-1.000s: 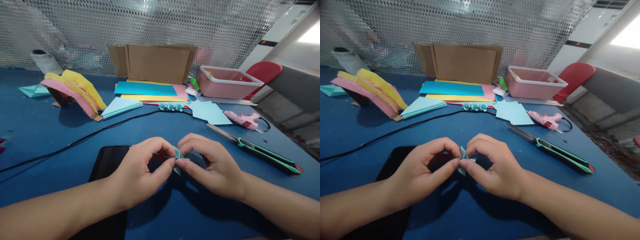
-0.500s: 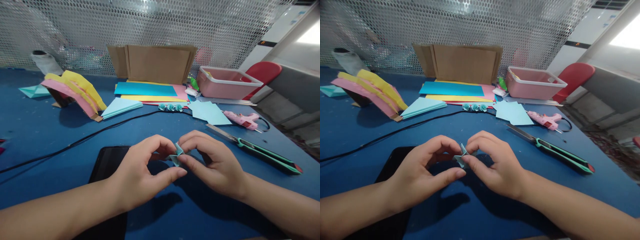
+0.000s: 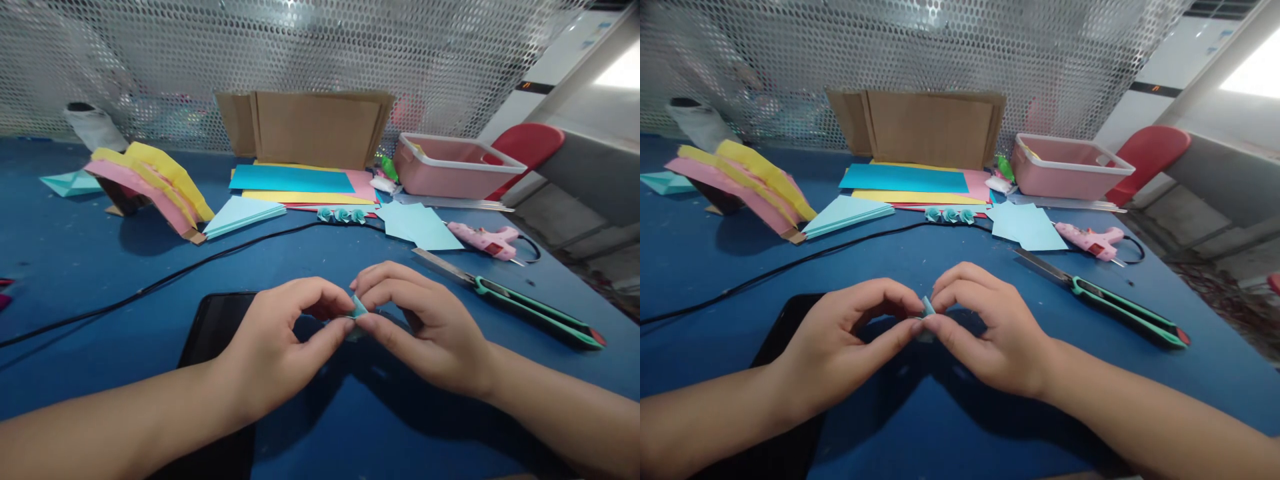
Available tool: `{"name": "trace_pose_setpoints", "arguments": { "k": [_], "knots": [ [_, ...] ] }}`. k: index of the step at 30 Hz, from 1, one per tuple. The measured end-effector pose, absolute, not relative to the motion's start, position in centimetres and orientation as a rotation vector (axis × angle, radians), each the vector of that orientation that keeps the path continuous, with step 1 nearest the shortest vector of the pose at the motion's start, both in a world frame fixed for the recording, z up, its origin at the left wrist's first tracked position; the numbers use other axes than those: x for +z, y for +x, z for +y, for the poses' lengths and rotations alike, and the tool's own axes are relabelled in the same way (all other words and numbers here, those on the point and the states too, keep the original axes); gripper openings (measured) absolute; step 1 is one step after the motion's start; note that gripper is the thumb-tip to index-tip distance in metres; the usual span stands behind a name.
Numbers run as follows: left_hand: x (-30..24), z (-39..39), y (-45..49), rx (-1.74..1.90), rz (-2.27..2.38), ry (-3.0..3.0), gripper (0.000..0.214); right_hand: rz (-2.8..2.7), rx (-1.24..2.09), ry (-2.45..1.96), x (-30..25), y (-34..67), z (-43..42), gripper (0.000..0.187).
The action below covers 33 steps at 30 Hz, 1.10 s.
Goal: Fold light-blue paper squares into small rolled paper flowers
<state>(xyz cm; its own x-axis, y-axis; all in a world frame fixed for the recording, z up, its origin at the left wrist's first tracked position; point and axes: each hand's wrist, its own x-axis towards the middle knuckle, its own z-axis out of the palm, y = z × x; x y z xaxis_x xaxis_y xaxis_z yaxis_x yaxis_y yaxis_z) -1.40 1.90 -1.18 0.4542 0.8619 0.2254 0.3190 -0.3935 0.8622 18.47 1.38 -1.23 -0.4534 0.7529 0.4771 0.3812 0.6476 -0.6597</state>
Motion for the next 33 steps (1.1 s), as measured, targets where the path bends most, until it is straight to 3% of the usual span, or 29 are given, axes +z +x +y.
{"name": "trace_pose_setpoints", "arguments": {
  "k": [18,25,33],
  "knots": [
    [-1.34,1.81,-1.44,0.944,1.099,1.872,0.005,-2.091,0.513,-0.897,-1.31,18.51,1.13,0.01],
    [-1.41,1.73,-1.48,0.921,1.144,1.843,0.018,-2.007,0.523,-1.039,-1.32,18.24,1.03,0.007],
    [-0.87,1.28,-1.33,0.846,1.071,2.038,0.026,-2.129,0.551,-0.885,-1.36,18.25,0.85,0.011]
  ]
}}
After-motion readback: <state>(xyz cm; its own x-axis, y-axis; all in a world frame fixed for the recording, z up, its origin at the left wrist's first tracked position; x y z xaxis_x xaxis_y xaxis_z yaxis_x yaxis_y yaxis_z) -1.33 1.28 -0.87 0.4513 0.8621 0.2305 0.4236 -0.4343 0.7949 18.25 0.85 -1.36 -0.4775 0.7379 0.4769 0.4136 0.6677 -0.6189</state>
